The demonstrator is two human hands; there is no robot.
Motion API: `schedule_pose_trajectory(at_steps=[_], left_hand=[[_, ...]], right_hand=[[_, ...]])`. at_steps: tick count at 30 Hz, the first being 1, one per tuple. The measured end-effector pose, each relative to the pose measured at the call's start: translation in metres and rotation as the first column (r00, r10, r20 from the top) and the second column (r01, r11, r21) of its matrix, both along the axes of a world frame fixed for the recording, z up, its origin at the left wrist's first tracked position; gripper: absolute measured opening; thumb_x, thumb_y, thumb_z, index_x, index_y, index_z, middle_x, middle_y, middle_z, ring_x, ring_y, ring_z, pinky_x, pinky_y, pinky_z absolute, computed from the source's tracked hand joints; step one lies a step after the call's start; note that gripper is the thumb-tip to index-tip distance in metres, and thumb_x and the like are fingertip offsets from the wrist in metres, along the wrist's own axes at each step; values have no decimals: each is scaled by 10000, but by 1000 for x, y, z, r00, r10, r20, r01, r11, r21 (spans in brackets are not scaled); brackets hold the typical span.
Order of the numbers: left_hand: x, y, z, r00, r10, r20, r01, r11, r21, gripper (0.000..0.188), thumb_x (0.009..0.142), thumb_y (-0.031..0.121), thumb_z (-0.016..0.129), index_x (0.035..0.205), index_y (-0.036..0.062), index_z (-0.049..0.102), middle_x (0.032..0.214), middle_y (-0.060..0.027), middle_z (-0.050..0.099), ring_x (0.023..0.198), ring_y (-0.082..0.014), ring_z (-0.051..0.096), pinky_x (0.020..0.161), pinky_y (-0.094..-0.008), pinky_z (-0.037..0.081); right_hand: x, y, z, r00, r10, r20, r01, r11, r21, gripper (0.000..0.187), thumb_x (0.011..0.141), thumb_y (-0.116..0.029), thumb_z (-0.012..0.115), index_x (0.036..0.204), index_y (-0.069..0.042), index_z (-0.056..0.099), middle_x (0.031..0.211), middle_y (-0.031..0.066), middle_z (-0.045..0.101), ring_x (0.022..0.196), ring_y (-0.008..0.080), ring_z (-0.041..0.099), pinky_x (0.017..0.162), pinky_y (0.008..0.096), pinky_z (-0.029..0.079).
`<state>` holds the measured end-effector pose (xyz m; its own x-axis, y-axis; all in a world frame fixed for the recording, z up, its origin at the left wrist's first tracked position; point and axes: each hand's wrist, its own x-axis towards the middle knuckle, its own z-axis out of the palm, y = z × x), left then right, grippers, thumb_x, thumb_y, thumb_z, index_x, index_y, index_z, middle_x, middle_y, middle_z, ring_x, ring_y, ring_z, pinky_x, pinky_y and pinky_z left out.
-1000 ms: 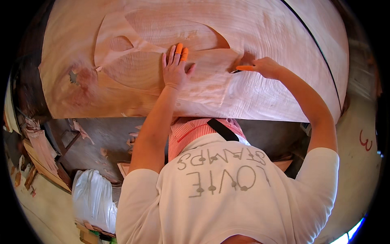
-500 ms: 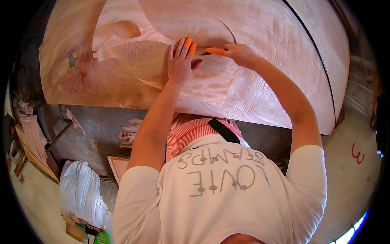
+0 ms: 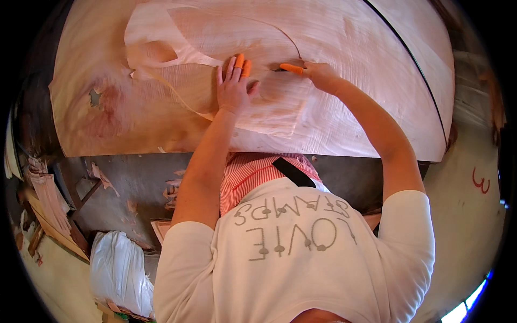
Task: The person repairs wood veneer by cutting out damaged sections with a utility knife and fitting new veneer patches into the holes. They use a paintbrush to apply adhesive from a container, press the patches into place by hand, and smooth the surface.
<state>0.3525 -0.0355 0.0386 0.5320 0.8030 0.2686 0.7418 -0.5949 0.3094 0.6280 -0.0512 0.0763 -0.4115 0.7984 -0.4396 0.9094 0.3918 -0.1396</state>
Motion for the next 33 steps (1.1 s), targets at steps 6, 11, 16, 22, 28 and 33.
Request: schedule_pose_trajectory(at_steps=[6, 11, 16, 22, 28, 33], left_hand=[[0, 4, 0, 958, -275, 78, 279, 959, -50, 408, 789, 226, 571, 1191, 166, 533, 1303, -40, 447, 1250, -211, 362, 1035, -441, 257], [2, 4, -4, 960, -263, 97, 266, 964, -11, 382, 766, 219, 582, 1146, 177, 569, 1270, -37, 477, 1234, -193, 384, 1034, -444, 264], [7, 4, 1, 957, -282, 65, 283, 959, -3, 393, 761, 220, 584, 1151, 178, 568, 1262, -41, 483, 1225, -199, 395, 1031, -448, 267], [7, 5, 0, 959, -281, 21, 280, 960, 24, 388, 766, 227, 576, 1151, 177, 570, 1260, -46, 485, 1222, -204, 399, 1027, -453, 271], [7, 4, 0, 962, -273, 22, 272, 961, 39, 385, 775, 233, 572, 1157, 182, 564, 1264, -46, 482, 1229, -205, 394, 1028, -452, 269], [7, 3, 1, 963, -257, 83, 259, 966, -11, 519, 773, 243, 586, 1257, 111, 452, 1336, -112, 387, 1251, -273, 350, 1035, -469, 257]], right_hand=[[-22, -50, -6, 796, -528, -297, 505, 849, -158, 248, 862, -147, 432, 1075, -81, 539, 947, 152, 594, 824, 347, 595, 697, 422, 483], [-67, -165, -25, 539, -830, -145, 817, 557, -152, 320, 918, -276, 340, 1007, -30, 524, 867, 219, 601, 796, 411, 583, 679, 510, 451], [-77, -208, -44, 325, -883, -338, 885, 410, -222, 332, 917, -255, 367, 1104, -23, 513, 740, 249, 593, 695, 407, 587, 622, 511, 427], [-49, -172, -21, 229, -766, -601, 922, 368, -119, 375, 835, -147, 565, 1200, -86, 505, 651, 153, 588, 535, 253, 571, 502, 344, 428], [-48, -88, -21, 39, -685, -727, 971, 197, -134, 331, 799, -229, 636, 1058, -39, 558, 755, 80, 625, 647, 171, 579, 599, 322, 446], [-39, -76, -27, -38, -680, -732, 903, 290, -316, 335, 782, -242, 663, 1013, -25, 554, 799, 41, 601, 694, 136, 551, 619, 284, 437]])
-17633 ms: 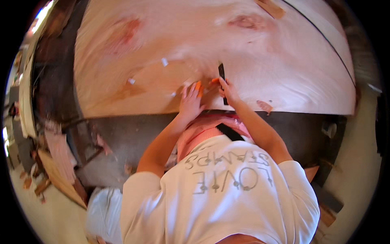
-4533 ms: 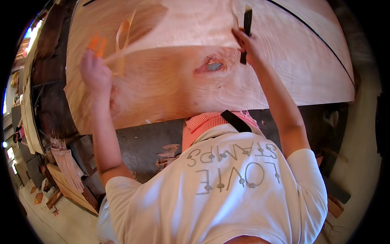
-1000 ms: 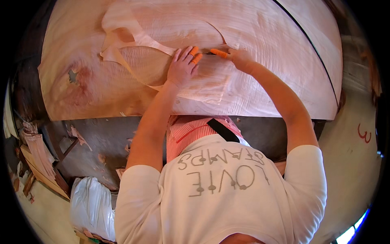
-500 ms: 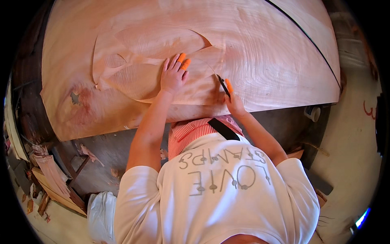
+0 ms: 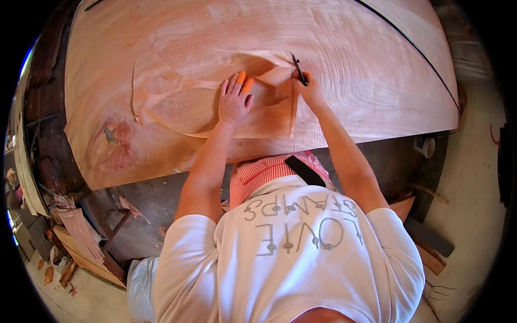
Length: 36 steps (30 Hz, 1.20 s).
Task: The person repairs wood veneer by cutting out damaged sections with a utility knife and fitting new veneer patches into the holes. They use a paintbrush to apply adhesive from a container, press the patches into place by hand, and smooth the surface.
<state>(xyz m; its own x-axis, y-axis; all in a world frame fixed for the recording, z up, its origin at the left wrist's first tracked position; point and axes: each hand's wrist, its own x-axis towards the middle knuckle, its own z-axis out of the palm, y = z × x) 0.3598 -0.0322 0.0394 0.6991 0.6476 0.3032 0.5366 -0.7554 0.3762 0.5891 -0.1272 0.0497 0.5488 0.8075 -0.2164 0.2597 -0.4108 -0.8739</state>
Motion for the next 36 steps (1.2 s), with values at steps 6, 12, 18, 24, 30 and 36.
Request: schedule_pose_trajectory(at_steps=[6, 12, 18, 24, 30, 36], left_hand=[[-3, -3, 0, 993, 114, 22, -114, 993, -9, 662, 730, 284, 636, 1291, 47, 376, 1356, -146, 337, 1239, -310, 346, 1040, -470, 248], [-5, -2, 7, 994, 96, 46, -95, 995, -23, 733, 716, 319, 663, 1306, 22, 343, 1354, -185, 324, 1244, -340, 325, 1035, -491, 233], [-52, -25, 24, 989, -69, -128, 56, 993, -99, 879, 689, 469, 652, 1339, 0, 292, 1382, -216, 269, 1273, -347, 278, 1052, -523, 171], [-111, -45, 42, 889, -297, -349, 267, 955, -132, 613, 706, 338, 634, 1237, 79, 472, 1362, -140, 347, 1286, -260, 302, 1061, -485, 186], [-120, -8, 31, 935, -304, -186, 300, 953, -47, 230, 763, 155, 599, 980, 85, 628, 1052, -97, 613, 987, -202, 570, 872, -360, 426], [-67, 142, 45, 973, 187, 137, -9, 620, -784, 220, 883, 271, 550, 854, 54, 575, 708, 15, 522, 700, -78, 497, 611, -266, 427]], right_hand=[[0, -7, 34, 775, 18, -632, -20, 1000, 3, 199, 827, -256, 639, 892, -90, 550, 675, -39, 497, 544, 57, 419, 460, 208, 320], [-19, -13, 6, 618, -48, -785, -40, 995, -92, 175, 885, -276, 561, 830, -116, 516, 628, -54, 448, 471, 36, 351, 402, 193, 271], [-29, -14, -14, 742, -52, -669, 35, 999, -39, 274, 905, -307, 518, 957, -47, 586, 727, -66, 521, 629, 34, 440, 553, 184, 364], [-22, -14, -20, 688, -4, -726, -14, 1000, -19, 155, 898, -242, 549, 904, -93, 588, 717, -92, 522, 605, 11, 429, 521, 156, 324], [-24, -17, -4, 712, 53, -700, -81, 997, -7, 217, 902, -291, 531, 765, -122, 523, 616, -59, 467, 439, 47, 350, 395, 207, 266], [-18, -16, 5, 618, 3, -786, -22, 1000, -14, 294, 925, -337, 467, 802, -78, 533, 714, 41, 575, 409, 65, 348, 369, 213, 262]])
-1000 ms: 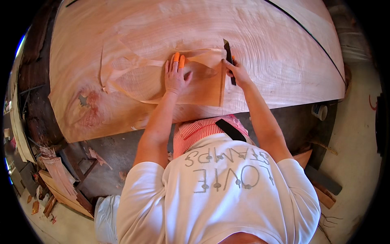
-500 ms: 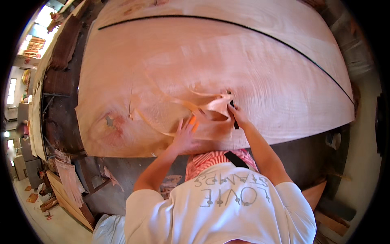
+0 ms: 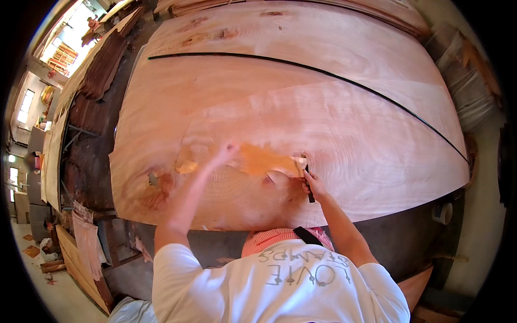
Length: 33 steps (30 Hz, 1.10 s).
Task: The person repairs wood veneer by cutting out damaged sections with a utility knife and fitting new veneer patches into the holes. They use a paintbrush to apply adhesive from a container, press the patches into place by hand, and smooth the surface.
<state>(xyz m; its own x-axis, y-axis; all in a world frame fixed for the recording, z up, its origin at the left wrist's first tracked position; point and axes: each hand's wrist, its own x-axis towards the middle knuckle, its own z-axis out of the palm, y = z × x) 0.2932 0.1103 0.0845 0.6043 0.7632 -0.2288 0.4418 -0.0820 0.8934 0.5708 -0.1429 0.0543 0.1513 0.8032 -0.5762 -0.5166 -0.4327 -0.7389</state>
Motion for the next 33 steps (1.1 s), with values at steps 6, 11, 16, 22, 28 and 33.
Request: schedule_pose_trajectory(at_steps=[6, 11, 16, 22, 28, 33], left_hand=[[103, 149, 138, 919, 392, -43, -225, 612, 758, 218, 875, 258, 527, 817, 55, 582, 729, -121, 605, 613, -223, 580, 508, -355, 430], [178, 136, 258, 885, 255, 389, -428, 120, 896, 259, 820, 313, 571, 1016, 149, 615, 944, -80, 624, 831, -249, 598, 683, -360, 474], [215, 60, 222, 998, -1, 64, -64, 50, 997, 520, 719, 294, 661, 1163, 60, 525, 1288, -91, 401, 1215, -240, 356, 942, -469, 329], [120, -121, 23, 872, -370, -321, 475, 476, 740, 614, 771, 347, 592, 1230, -26, 428, 1301, -183, 400, 1213, -329, 359, 1022, -406, 295], [76, -191, -27, 890, -315, -328, 455, 648, 611, 735, 750, 415, 616, 1287, -27, 379, 1382, -191, 288, 1306, -310, 249, 1083, -386, 205], [76, -191, -21, 856, -301, -420, 512, 605, 610, 731, 739, 396, 626, 1286, -24, 385, 1379, -181, 300, 1309, -297, 247, 1082, -387, 210]], right_hand=[[2, -2, -11, 999, 27, -30, -25, 997, 74, 334, 950, -324, 399, 882, -42, 564, 988, 174, 636, 412, 73, 355, 371, 221, 284], [-5, 0, -9, 1000, 29, -1, -29, 998, 57, 320, 949, -306, 408, 880, -33, 560, 961, 165, 639, 405, 69, 348, 369, 217, 280], [-7, 0, -6, 999, 32, -15, -30, 997, 76, 299, 949, -294, 420, 885, -37, 560, 864, 118, 639, 408, 63, 356, 369, 208, 275], [-10, 1, -9, 998, 58, 19, -59, 996, 66, 282, 942, -308, 441, 892, -61, 569, 647, 11, 522, 411, 56, 362, 369, 210, 264], [-9, 0, -2, 999, 9, 37, -8, 1000, -9, 266, 926, -312, 470, 903, -69, 575, 632, -9, 506, 406, 53, 342, 368, 211, 258], [-4, -7, 33, 948, -189, 256, 190, 982, 20, 187, 883, -277, 555, 931, -100, 588, 873, 58, 666, 401, 10, 300, 356, 182, 228]])
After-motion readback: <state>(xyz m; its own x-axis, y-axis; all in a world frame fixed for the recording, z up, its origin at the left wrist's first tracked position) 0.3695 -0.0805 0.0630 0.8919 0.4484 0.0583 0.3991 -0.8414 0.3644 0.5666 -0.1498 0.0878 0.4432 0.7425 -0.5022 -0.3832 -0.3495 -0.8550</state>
